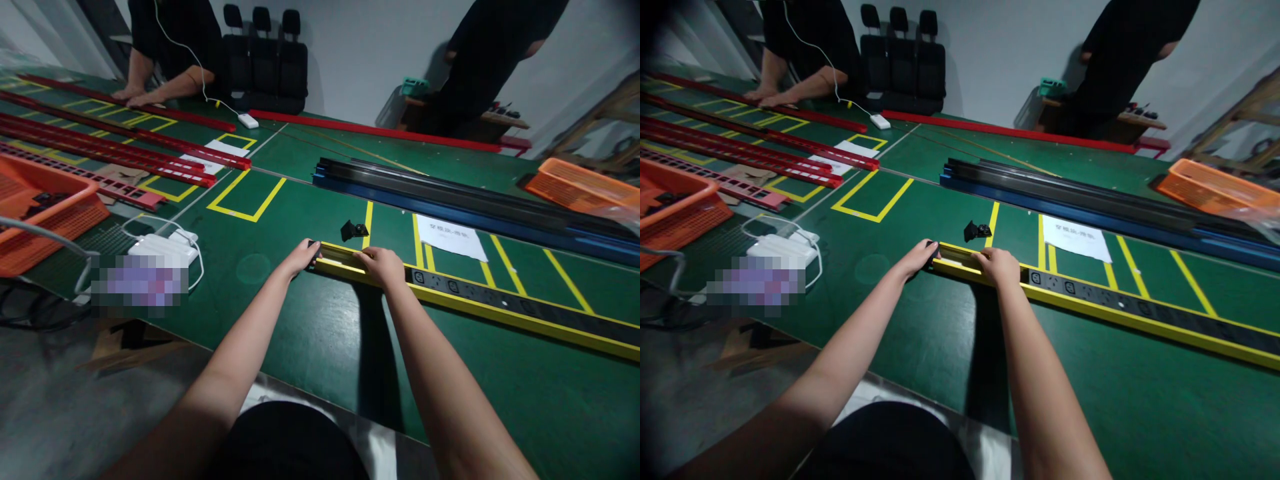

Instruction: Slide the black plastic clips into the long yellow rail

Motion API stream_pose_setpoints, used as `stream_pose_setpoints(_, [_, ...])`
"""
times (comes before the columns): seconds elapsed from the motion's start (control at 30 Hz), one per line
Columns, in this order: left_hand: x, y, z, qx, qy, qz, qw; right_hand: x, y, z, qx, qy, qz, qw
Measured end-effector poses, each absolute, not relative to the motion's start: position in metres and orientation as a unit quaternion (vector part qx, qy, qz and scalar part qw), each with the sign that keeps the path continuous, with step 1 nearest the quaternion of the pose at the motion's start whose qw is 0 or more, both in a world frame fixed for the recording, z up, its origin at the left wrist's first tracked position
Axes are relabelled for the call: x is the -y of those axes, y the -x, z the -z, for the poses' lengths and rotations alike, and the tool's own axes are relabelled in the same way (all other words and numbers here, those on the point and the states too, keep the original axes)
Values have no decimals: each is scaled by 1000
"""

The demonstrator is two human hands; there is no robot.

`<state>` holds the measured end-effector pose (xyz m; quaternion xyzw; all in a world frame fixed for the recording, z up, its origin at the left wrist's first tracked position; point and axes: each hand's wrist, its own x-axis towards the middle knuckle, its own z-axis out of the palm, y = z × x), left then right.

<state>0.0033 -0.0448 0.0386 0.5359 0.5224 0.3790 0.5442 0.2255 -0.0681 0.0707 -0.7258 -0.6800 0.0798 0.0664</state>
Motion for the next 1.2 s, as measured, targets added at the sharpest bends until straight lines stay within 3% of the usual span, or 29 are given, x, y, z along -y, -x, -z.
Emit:
stream_pose_setpoints(0.17, [41,-4,-32,-536,-526,-376,543,70,-224,-69,676,731,-60,73])
stream_pose_setpoints(0.33, [37,-14,-20,-575,-496,-457,463,71,-221,-70,669,736,-73,74])
stream_pose_setpoints(0.57, [42,-12,-21,-417,-581,-388,581,73,-227,-72,680,721,-93,92])
stream_pose_setpoints(0.93, [36,-2,1,-357,-631,-412,551,51,-127,-60,655,732,-64,179])
stream_pose_setpoints(1.2, [32,-2,5,-343,-619,-406,578,78,-254,-56,545,829,-12,124])
